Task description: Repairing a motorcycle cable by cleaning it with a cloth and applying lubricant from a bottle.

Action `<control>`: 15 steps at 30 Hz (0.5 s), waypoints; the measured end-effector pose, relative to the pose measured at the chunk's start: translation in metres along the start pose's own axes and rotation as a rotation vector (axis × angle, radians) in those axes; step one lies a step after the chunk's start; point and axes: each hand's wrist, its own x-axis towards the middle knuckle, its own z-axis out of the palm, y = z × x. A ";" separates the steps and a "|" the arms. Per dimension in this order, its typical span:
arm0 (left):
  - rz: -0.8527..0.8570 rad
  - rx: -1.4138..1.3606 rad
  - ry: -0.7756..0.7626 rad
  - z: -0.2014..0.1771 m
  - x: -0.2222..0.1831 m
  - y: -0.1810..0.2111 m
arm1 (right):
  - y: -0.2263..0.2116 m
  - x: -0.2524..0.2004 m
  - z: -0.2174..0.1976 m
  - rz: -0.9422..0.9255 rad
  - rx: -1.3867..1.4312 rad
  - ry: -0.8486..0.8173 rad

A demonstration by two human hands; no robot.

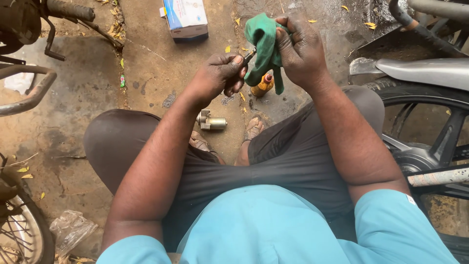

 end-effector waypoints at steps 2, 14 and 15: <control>-0.048 0.068 0.037 0.002 0.001 0.002 | 0.001 0.000 0.001 -0.018 -0.014 0.025; 0.499 0.603 0.516 0.015 -0.008 0.017 | 0.012 0.022 -0.033 0.261 0.113 0.218; 0.499 0.603 0.518 0.017 -0.013 0.027 | 0.023 0.018 -0.032 0.260 0.112 0.217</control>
